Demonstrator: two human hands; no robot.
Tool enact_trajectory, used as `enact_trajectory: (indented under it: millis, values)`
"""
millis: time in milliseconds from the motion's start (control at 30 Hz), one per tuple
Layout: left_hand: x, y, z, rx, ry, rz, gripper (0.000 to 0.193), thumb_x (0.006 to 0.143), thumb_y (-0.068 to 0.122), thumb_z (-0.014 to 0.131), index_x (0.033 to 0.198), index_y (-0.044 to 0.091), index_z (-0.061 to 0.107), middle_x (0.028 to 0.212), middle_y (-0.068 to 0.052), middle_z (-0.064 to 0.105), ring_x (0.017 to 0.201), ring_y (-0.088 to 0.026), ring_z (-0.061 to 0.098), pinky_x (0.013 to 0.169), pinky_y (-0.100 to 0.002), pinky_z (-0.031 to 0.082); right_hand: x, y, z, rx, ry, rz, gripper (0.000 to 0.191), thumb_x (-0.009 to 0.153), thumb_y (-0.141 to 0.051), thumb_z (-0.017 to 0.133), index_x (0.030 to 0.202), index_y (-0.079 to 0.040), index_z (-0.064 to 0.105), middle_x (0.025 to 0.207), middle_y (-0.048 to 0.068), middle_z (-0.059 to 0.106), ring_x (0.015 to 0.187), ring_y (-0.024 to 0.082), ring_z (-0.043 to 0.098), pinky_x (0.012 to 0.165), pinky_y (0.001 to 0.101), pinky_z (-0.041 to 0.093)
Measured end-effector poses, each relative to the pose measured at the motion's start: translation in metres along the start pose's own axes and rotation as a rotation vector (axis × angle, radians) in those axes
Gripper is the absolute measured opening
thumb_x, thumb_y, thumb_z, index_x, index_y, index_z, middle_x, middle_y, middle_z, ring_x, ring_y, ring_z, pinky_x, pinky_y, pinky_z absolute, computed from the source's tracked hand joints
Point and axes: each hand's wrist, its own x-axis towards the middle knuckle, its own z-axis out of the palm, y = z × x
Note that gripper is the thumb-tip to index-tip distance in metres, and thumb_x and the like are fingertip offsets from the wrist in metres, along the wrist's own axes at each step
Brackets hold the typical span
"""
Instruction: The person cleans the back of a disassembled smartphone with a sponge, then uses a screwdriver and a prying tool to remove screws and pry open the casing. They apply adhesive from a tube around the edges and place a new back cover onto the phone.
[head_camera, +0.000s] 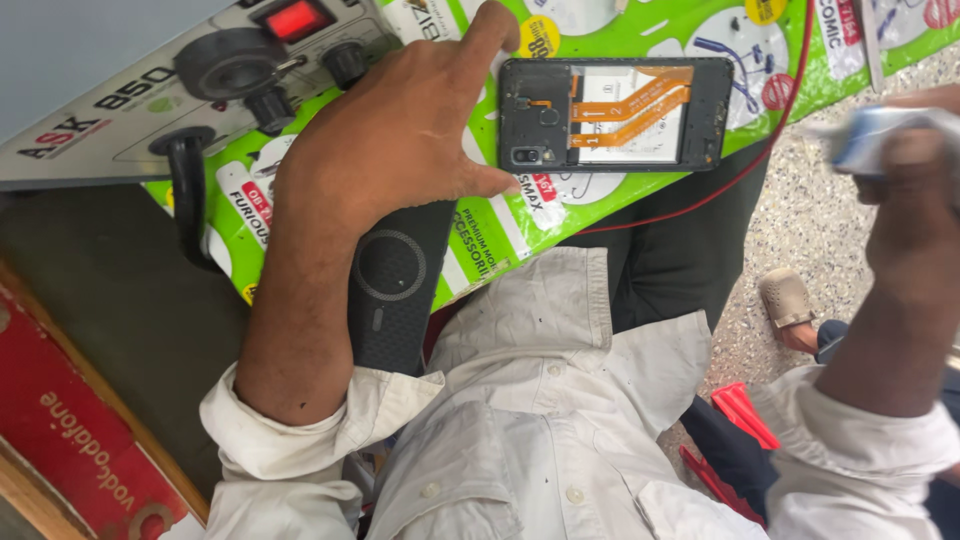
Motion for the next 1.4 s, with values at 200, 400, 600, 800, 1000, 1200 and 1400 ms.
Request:
enact_trajectory:
  millis: [200,400,600,800,1000,1200,1400]
  values:
    - [0.001,-0.012,0.012,-0.051,0.056,0.084,0.119,0.065,0.03,0.099,0.15,-0.004,0.023,0.111,-0.024,0.064,0.112,-0.043,0.06,0.093,-0.05,0.049,-0.014,0.007,0.066,0.286,0.195,-0.179,0.029,0.102,-0.022,0.081,0.12,-0.006,0.066,0.098,0.004,0.071,0.081,0.013,0.069,0.071,0.0239,0.053]
    - [0.005,-0.02,0.021,-0.088,0.123,0.18,0.109,0.067,0.025,0.098,0.143,-0.005,0.026,0.114,-0.025,0.064,0.114,-0.044,0.059,0.094,-0.049,0.05,-0.013,-0.057,0.123,-0.252,-0.062,-0.396,0.021,0.109,-0.008,0.082,0.12,0.007,0.072,0.105,0.014,0.074,0.09,0.016,0.069,0.085,0.0254,0.056]
    - [0.008,-0.016,0.02,-0.108,0.109,0.138,0.092,0.068,0.021,0.097,0.133,-0.001,0.036,0.112,-0.021,0.067,0.114,-0.043,0.061,0.09,-0.05,0.051,0.01,-0.083,0.153,-0.191,-0.171,-0.341,0.022,0.102,-0.007,0.084,0.117,0.005,0.073,0.108,0.013,0.074,0.093,0.015,0.071,0.087,0.0278,0.058]
    - [0.013,-0.013,0.02,-0.133,0.018,0.036,0.093,0.068,0.02,0.095,0.137,-0.003,0.037,0.105,-0.02,0.069,0.109,-0.039,0.066,0.086,-0.047,0.055,0.01,-0.084,0.154,-0.238,-0.198,-0.368,0.022,0.104,-0.007,0.082,0.118,0.005,0.072,0.106,0.013,0.074,0.092,0.015,0.069,0.086,0.0282,0.057]
    - [0.013,-0.021,0.033,-0.065,0.113,0.105,0.117,0.064,0.026,0.1,0.151,-0.004,0.027,0.107,-0.027,0.068,0.108,-0.042,0.067,0.088,-0.045,0.056,0.009,-0.078,0.149,-0.313,-0.216,-0.437,0.02,0.105,-0.003,0.081,0.118,0.009,0.071,0.103,0.016,0.074,0.088,0.015,0.07,0.083,0.0266,0.057]
    - [0.017,-0.026,0.041,-0.063,0.126,0.128,0.119,0.064,0.022,0.097,0.153,-0.007,0.022,0.108,-0.028,0.067,0.108,-0.042,0.067,0.088,-0.044,0.057,0.002,-0.081,0.149,-0.324,-0.227,-0.489,0.016,0.11,0.0,0.08,0.119,0.009,0.072,0.102,0.016,0.075,0.088,0.017,0.072,0.083,0.0268,0.059]
    - [0.019,-0.023,0.039,-0.083,0.07,0.065,0.12,0.063,0.022,0.097,0.153,-0.003,0.023,0.108,-0.027,0.069,0.105,-0.041,0.07,0.087,-0.044,0.059,-0.004,-0.096,0.151,-0.426,-0.233,-0.51,0.013,0.106,0.001,0.081,0.113,0.009,0.073,0.096,0.017,0.074,0.081,0.019,0.072,0.076,0.0277,0.057]
